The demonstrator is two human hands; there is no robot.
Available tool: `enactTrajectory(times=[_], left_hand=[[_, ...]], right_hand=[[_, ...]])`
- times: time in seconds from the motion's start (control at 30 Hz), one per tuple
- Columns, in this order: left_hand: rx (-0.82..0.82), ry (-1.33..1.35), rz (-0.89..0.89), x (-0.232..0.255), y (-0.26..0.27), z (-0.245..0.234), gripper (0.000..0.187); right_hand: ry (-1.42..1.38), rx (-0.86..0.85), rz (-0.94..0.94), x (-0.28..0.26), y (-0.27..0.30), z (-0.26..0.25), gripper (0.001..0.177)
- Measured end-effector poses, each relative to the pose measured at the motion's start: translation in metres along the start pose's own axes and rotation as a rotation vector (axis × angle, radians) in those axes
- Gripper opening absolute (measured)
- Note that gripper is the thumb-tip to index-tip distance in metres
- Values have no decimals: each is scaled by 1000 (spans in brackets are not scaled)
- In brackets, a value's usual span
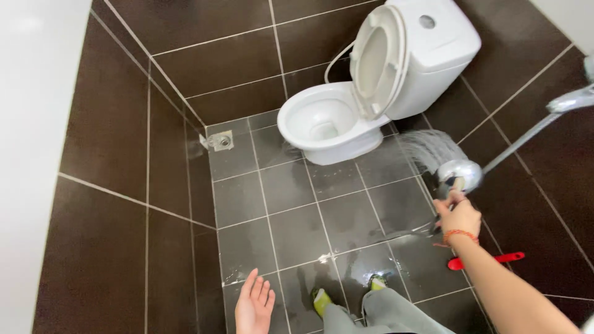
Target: Scrubbing bathroom floor tiles with a brush and rinsing them with a handheld showerhead.
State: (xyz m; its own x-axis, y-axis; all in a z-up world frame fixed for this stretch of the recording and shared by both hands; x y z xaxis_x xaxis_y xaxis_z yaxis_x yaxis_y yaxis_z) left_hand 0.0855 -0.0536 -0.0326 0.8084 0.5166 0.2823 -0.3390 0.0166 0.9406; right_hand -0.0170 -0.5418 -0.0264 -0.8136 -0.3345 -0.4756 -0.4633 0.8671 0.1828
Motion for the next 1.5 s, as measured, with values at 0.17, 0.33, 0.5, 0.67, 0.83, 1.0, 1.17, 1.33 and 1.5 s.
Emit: enactTrajectory(times=[0.17, 0.33, 0.5, 0.67, 0.83, 1.0, 1.17, 1.33, 1.5], left_hand=[[-52, -12, 25, -21, -18, 11, 31], [-63, -38, 63, -28, -3, 25, 29], [-59, -49, 79, -39, 9, 40, 27], [-59, -68, 75, -53, 29, 63, 27], [-59, -98, 86, -60, 21, 71, 26], [-20, -121, 100, -63, 37, 92, 27], [-50, -132, 107, -77, 36, 109, 27], [-9, -167, 94, -84, 51, 128, 27], [-32, -179, 102, -85, 49, 140, 25]], right_hand=[[-91, -58, 105, 12, 13, 2, 31], [-227, 2, 72, 15, 4, -16, 30], [-264, 61, -21, 33, -17, -22, 31], [-245, -19, 28, 43, -13, -17, 28], [-332, 43, -83, 52, -38, -11, 25], [-353, 77, -91, 34, -47, -47, 25], [-367, 75, -21, 58, -48, -28, 29], [-369, 20, 30, 62, -49, -33, 28], [-368, 112, -25, 65, -67, -47, 28]])
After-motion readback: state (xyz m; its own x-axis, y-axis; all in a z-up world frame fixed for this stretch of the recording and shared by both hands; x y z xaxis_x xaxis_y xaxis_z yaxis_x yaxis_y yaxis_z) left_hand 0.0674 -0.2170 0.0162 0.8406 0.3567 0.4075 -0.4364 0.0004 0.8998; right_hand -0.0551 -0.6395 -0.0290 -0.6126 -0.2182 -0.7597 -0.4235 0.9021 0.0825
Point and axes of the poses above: each hand's wrist, its own y-axis away from the middle knuckle, its own z-axis out of the palm, x = y × z, the point moved 5 cm from there along -y, towards the middle knuckle, and after that the axes turned 8 degrees about -z, right-handed, at the moved point
